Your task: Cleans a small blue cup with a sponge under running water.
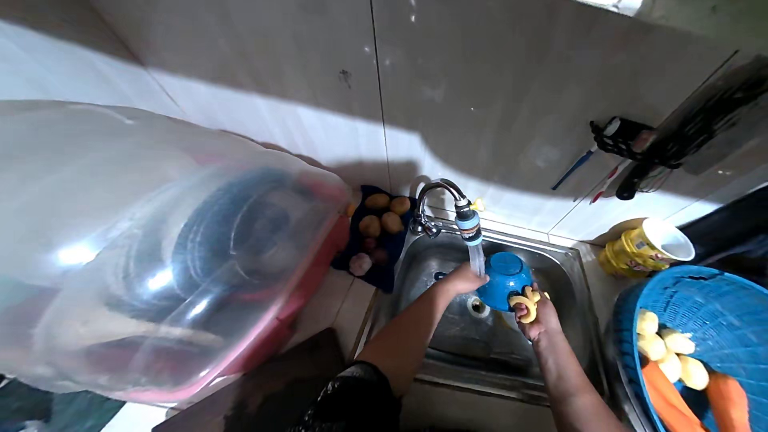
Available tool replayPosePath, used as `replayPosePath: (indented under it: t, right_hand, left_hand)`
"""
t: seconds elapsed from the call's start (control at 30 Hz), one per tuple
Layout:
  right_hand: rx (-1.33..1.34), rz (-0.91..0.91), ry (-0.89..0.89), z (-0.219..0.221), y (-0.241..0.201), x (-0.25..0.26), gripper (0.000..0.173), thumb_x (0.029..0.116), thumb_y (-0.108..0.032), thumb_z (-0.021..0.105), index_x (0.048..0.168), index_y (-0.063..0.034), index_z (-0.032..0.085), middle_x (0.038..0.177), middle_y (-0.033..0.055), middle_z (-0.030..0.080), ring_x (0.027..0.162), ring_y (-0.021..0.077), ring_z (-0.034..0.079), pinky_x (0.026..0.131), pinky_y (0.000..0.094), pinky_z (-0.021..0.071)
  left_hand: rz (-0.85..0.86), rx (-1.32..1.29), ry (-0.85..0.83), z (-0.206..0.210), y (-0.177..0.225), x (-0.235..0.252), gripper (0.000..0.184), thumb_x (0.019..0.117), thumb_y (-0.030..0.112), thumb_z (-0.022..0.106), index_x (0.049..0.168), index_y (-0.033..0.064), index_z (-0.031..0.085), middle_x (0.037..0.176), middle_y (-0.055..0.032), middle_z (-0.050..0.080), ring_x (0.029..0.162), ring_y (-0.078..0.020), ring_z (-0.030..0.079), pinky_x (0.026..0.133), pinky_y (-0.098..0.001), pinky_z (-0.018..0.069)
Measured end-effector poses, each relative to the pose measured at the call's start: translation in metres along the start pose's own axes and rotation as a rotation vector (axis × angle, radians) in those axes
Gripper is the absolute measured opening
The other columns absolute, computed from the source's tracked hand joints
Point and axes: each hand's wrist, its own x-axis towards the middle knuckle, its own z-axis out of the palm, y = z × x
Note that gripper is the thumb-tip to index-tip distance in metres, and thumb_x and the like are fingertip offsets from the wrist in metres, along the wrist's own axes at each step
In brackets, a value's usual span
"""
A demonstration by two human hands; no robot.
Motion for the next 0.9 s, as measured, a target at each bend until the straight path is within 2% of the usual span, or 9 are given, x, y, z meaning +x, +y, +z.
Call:
replayPosePath:
  t: [0.13, 0.2, 0.3, 0.4, 0.47, 0.53, 0.8, 0.87, 0.9]
  right_hand:
    - [-0.022, -0.007, 0.005, 0.004, 0.01, 0.004, 0.066, 0.095, -0.079, 0.031, 0.103, -0.0196, 0.06, 0.069, 0.0039, 0.056, 0.052, 0.0168, 0.057, 0.045, 0.0372, 0.0518]
    - [-0.022, -0.008, 0.007, 0.001, 0.011, 0.008, 0.066, 0.0949, -0.079, 0.031, 0.103, -0.02, 0.06, 0.07, 0.0041, 0.056, 0.052, 0.0171, 0.057, 0.045, 0.0375, 0.0518]
    - [-0.043, -0.001, 0.012, -0.002, 0.011, 0.009, 0.066, 0.0942, -0.08, 0.033, 0.107, -0.0202, 0.06, 0.072, 0.0048, 0.057, 0.053, 0.0178, 0.058, 0.045, 0.038, 0.0523]
    - [-0.071, -0.005, 0.036, 0.0, 0.007, 0.008, 0.067, 0.0935, -0.08, 0.033, 0.107, -0.0205, 0.06, 0.073, 0.0045, 0.058, 0.054, 0.0172, 0.059, 0.046, 0.0375, 0.0526]
    - [-0.07, -0.018, 0.032, -0.001, 0.005, 0.009, 0.067, 0.0937, -0.08, 0.033, 0.107, -0.0205, 0.06, 0.072, 0.004, 0.057, 0.053, 0.0165, 0.058, 0.046, 0.0367, 0.0522]
    - [-0.064, -0.027, 0.015, -0.002, 0.004, 0.01, 0.068, 0.0938, -0.081, 0.031, 0.109, -0.0208, 0.06, 0.073, 0.0042, 0.057, 0.054, 0.0169, 0.058, 0.046, 0.0375, 0.0522]
    - [-0.088, -0.041, 0.042, -0.001, 0.013, 0.006, 0.071, 0.0926, -0.083, 0.031, 0.106, -0.0192, 0.059, 0.073, 0.0054, 0.058, 0.054, 0.0182, 0.059, 0.046, 0.0385, 0.0524]
    - [-0.18, -0.078, 0.099, 0.004, 0.022, 0.005, 0.072, 0.092, -0.083, 0.032, 0.108, -0.0185, 0.059, 0.074, 0.0065, 0.06, 0.055, 0.0195, 0.059, 0.047, 0.0401, 0.0525]
    - [-0.242, -0.095, 0.126, 0.01, 0.028, 0.003, 0.073, 0.0916, -0.084, 0.032, 0.111, -0.0186, 0.059, 0.077, 0.0075, 0.061, 0.057, 0.0207, 0.06, 0.047, 0.0419, 0.053]
  left_hand:
    - [0.02, 0.054, 0.011, -0.003, -0.001, -0.005, 0.083, 0.0789, 0.058, 0.08, 0.151, 0.0305, 0.049, 0.13, 0.0032, 0.069, 0.115, -0.0114, 0.067, 0.1, -0.0412, 0.058]
    - [0.005, 0.096, -0.002, -0.01, 0.004, -0.01, 0.076, 0.0836, 0.049, 0.078, 0.151, 0.0293, 0.049, 0.131, 0.0022, 0.068, 0.116, -0.0124, 0.067, 0.099, -0.0417, 0.0581]
    - [-0.006, 0.156, 0.0, -0.019, 0.022, -0.023, 0.056, 0.0881, 0.032, 0.075, 0.141, 0.026, 0.058, 0.126, 0.0016, 0.07, 0.114, -0.0133, 0.067, 0.098, -0.0436, 0.0584]
    - [0.021, 0.152, 0.026, -0.013, 0.02, -0.018, 0.066, 0.0885, 0.04, 0.074, 0.149, 0.0262, 0.051, 0.131, 0.0017, 0.068, 0.116, -0.0121, 0.066, 0.101, -0.041, 0.0568]
    - [0.038, 0.137, 0.045, -0.006, 0.017, -0.01, 0.081, 0.0842, 0.053, 0.076, 0.154, 0.0259, 0.046, 0.134, 0.0022, 0.067, 0.119, -0.0111, 0.065, 0.103, -0.0393, 0.0553]
    - [0.056, 0.125, 0.055, -0.001, 0.019, -0.005, 0.087, 0.0807, 0.055, 0.079, 0.155, 0.0252, 0.045, 0.137, 0.0029, 0.065, 0.121, -0.0101, 0.064, 0.105, -0.0379, 0.054]
    - [0.013, 0.171, 0.034, 0.006, 0.011, -0.01, 0.08, 0.0885, 0.046, 0.071, 0.158, 0.0284, 0.038, 0.143, 0.0038, 0.061, 0.126, -0.0093, 0.061, 0.107, -0.0379, 0.0528]
    - [-0.008, 0.088, 0.069, 0.012, 0.013, -0.013, 0.069, 0.0934, 0.045, 0.065, 0.156, 0.0249, 0.043, 0.142, 0.0008, 0.062, 0.127, -0.0118, 0.06, 0.107, -0.0394, 0.0522]
    - [-0.024, 0.051, 0.139, 0.017, 0.007, -0.008, 0.061, 0.0957, 0.049, 0.061, 0.151, 0.0241, 0.05, 0.136, 0.0, 0.065, 0.124, -0.0129, 0.062, 0.104, -0.0406, 0.0541]
